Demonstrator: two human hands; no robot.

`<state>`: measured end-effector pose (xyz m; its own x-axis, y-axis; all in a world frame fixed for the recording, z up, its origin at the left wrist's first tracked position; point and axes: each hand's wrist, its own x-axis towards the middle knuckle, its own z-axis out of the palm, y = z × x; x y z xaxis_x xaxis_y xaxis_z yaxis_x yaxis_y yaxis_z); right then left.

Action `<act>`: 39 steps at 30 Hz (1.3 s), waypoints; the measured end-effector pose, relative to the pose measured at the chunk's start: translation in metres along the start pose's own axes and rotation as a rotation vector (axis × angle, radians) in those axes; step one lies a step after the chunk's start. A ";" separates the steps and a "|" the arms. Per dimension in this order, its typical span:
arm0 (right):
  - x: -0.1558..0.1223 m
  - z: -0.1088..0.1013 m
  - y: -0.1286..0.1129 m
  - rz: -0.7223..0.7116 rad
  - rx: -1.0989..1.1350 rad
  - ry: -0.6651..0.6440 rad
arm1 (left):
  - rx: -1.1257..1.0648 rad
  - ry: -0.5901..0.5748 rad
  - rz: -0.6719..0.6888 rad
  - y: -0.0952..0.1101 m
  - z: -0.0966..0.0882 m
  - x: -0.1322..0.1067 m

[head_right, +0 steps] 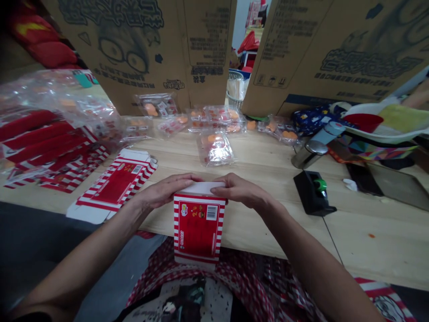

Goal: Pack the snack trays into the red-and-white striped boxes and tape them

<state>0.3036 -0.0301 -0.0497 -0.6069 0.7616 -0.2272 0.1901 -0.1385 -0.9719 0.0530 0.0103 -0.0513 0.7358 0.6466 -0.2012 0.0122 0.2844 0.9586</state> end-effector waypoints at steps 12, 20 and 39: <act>0.004 0.011 0.004 -0.300 -0.738 0.225 | -0.178 -0.038 -0.102 -0.015 -0.002 0.007; -0.008 -0.001 -0.002 -0.102 -0.252 0.011 | -0.003 -0.059 -0.062 -0.011 -0.005 -0.001; 0.003 0.005 -0.026 -0.051 -0.428 -0.015 | 0.296 0.128 0.142 -0.019 -0.009 -0.006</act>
<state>0.2931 -0.0269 -0.0255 -0.6345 0.7507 -0.1839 0.4608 0.1764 -0.8698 0.0425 0.0075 -0.0701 0.6534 0.7540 -0.0678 0.1257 -0.0197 0.9919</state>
